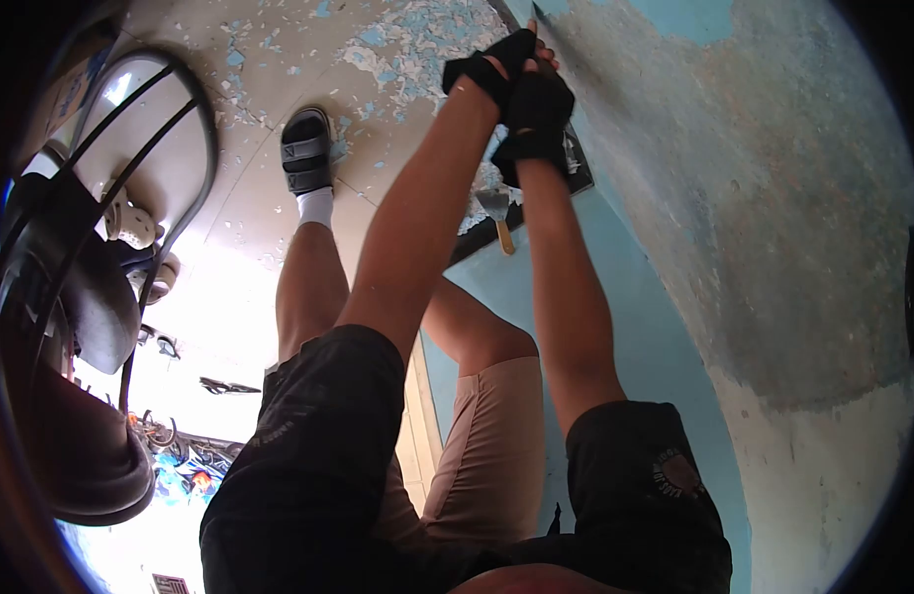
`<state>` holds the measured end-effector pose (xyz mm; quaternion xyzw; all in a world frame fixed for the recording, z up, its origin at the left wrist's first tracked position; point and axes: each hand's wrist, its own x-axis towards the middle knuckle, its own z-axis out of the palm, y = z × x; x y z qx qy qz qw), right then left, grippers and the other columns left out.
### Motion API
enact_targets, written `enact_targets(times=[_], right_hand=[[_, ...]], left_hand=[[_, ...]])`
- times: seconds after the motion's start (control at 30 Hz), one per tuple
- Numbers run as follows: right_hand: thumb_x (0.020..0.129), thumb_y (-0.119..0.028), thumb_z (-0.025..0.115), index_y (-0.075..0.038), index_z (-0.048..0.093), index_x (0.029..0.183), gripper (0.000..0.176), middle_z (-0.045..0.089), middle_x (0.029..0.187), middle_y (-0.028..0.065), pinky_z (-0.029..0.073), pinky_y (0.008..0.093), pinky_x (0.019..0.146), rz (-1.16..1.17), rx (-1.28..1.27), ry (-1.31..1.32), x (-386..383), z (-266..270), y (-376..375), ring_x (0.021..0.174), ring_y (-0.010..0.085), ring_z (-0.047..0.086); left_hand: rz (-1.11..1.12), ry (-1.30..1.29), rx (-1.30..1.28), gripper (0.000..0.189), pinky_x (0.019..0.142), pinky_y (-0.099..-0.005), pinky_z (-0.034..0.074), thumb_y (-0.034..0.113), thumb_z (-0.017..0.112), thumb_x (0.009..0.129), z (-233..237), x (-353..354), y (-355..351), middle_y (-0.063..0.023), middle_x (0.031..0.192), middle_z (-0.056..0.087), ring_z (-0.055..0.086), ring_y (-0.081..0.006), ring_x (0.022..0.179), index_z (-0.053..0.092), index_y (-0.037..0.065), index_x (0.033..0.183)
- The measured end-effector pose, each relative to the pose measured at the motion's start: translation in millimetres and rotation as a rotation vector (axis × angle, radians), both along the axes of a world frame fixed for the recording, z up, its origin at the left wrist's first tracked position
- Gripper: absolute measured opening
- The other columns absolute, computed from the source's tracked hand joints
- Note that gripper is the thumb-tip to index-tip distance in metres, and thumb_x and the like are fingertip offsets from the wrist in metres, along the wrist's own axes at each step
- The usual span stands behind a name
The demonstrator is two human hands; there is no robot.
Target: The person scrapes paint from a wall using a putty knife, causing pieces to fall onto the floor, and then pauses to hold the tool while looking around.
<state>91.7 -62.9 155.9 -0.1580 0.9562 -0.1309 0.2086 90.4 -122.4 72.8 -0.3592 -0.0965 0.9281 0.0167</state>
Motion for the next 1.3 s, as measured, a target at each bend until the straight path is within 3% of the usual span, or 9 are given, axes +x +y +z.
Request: enact_targets(times=[0.23, 0.33, 0.57, 0.73, 0.87, 0.9, 0.97, 1.1, 1.3], right_hand=[[0.092, -0.026, 0.044, -0.003, 0.066, 0.1, 0.033, 0.066, 0.097, 0.0193, 0.047, 0.0405, 0.078, -0.324, -0.223, -0.061, 17.9, 30.6, 18.7, 0.091, 0.0349, 0.063], [0.092, -0.025, 0.045, -0.003, 0.065, 0.102, 0.032, 0.066, 0.098, 0.0188, 0.047, 0.0395, 0.078, 0.004, 0.074, -0.042, 0.2, 30.6, 12.7, 0.093, 0.0331, 0.063], [0.092, -0.023, 0.047, -0.003, 0.064, 0.106, 0.03, 0.067, 0.098, 0.0167, 0.048, 0.0373, 0.08, -0.328, -0.194, -0.039, 21.3, 24.9, 27.3, 0.095, 0.0309, 0.064], [0.092, -0.027, 0.044, -0.003, 0.065, 0.104, 0.034, 0.065, 0.1, 0.02, 0.047, 0.0409, 0.082, -0.01, -0.111, -0.052, -4.3, -18.9, -6.6, 0.095, 0.0365, 0.061], [0.092, -0.026, 0.044, -0.003, 0.064, 0.104, 0.033, 0.065, 0.102, 0.02, 0.047, 0.0419, 0.082, -0.251, -0.215, 0.002, 41.5, -19.2, -2.8, 0.096, 0.0363, 0.061], [0.093, -0.025, 0.046, -0.004, 0.062, 0.111, 0.032, 0.067, 0.102, 0.0159, 0.048, 0.0376, 0.079, -0.008, -0.13, 0.251, 42.4, -38.3, 24.2, 0.091, 0.0299, 0.064], [0.094, -0.025, 0.047, -0.004, 0.059, 0.116, 0.033, 0.067, 0.101, 0.0108, 0.049, 0.033, 0.076, -0.312, -0.375, -0.08, 40.7, 3.3, 36.3, 0.086, 0.0228, 0.064], [0.093, -0.017, 0.047, -0.001, 0.059, 0.119, 0.032, 0.067, 0.102, 0.0123, 0.046, 0.0303, 0.085, -0.437, -0.555, -0.291, 22.6, 71.6, 25.2, 0.093, 0.0223, 0.063], [0.089, -0.027, 0.044, -0.004, 0.063, 0.112, 0.037, 0.063, 0.106, 0.0216, 0.046, 0.0408, 0.09, 0.13, -0.021, -0.05, -22.9, -51.7, 12.2, 0.101, 0.0368, 0.06]], left_hand=[[-0.042, 0.197, 0.125, 0.039, 0.07, -0.0396, 0.05, 0.043, 0.054, 0.091, 23.7, 7.3, 32.3, -0.0073, 0.073, 0.056, 0.058, -0.0261, 0.078, 0.049, 0.006, 0.083], [-0.017, 0.174, 0.12, 0.038, 0.069, -0.0404, 0.05, 0.044, 0.053, 0.092, 14.6, -0.2, 27.1, -0.0071, 0.074, 0.055, 0.058, -0.0262, 0.077, 0.048, 0.007, 0.083], [-0.063, 0.123, 0.042, 0.038, 0.067, -0.04, 0.051, 0.041, 0.059, 0.089, 25.9, 12.1, 31.2, -0.009, 0.072, 0.057, 0.059, -0.0265, 0.072, 0.049, 0.007, 0.076], [-0.001, -0.041, -0.039, 0.039, 0.069, -0.037, 0.051, 0.041, 0.06, 0.089, -22.9, -4.6, -1.6, -0.0089, 0.07, 0.056, 0.059, -0.0266, 0.073, 0.05, 0.005, 0.076], [-0.255, 0.061, -0.215, 0.041, 0.073, -0.0359, 0.051, 0.044, 0.057, 0.089, -46.8, 15.7, 6.9, -0.0074, 0.074, 0.059, 0.061, -0.0259, 0.077, 0.055, 0.004, 0.087], [-0.394, 0.111, -0.246, 0.042, 0.074, -0.0348, 0.051, 0.045, 0.057, 0.09, -39.2, 18.3, 14.6, -0.0071, 0.076, 0.06, 0.062, -0.0251, 0.077, 0.056, 0.003, 0.091], [-0.356, 0.137, -0.193, 0.042, 0.074, -0.0331, 0.05, 0.043, 0.056, 0.09, 29.9, 27.8, 15.6, -0.0077, 0.079, 0.063, 0.062, -0.0242, 0.078, 0.056, 0.001, 0.097], [-0.398, -0.036, -0.189, 0.032, 0.067, -0.034, 0.048, 0.038, 0.049, 0.093, 23.5, 31.3, 12.0, -0.0109, 0.09, 0.066, 0.064, -0.0242, 0.081, 0.053, 0.008, 0.104], [-0.26, -0.466, -0.425, 0.024, 0.073, -0.048, 0.043, 0.024, 0.045, 0.092, 20.4, 97.9, 5.1, -0.0157, 0.113, 0.063, 0.063, -0.0301, 0.093, 0.046, 0.013, 0.113]])
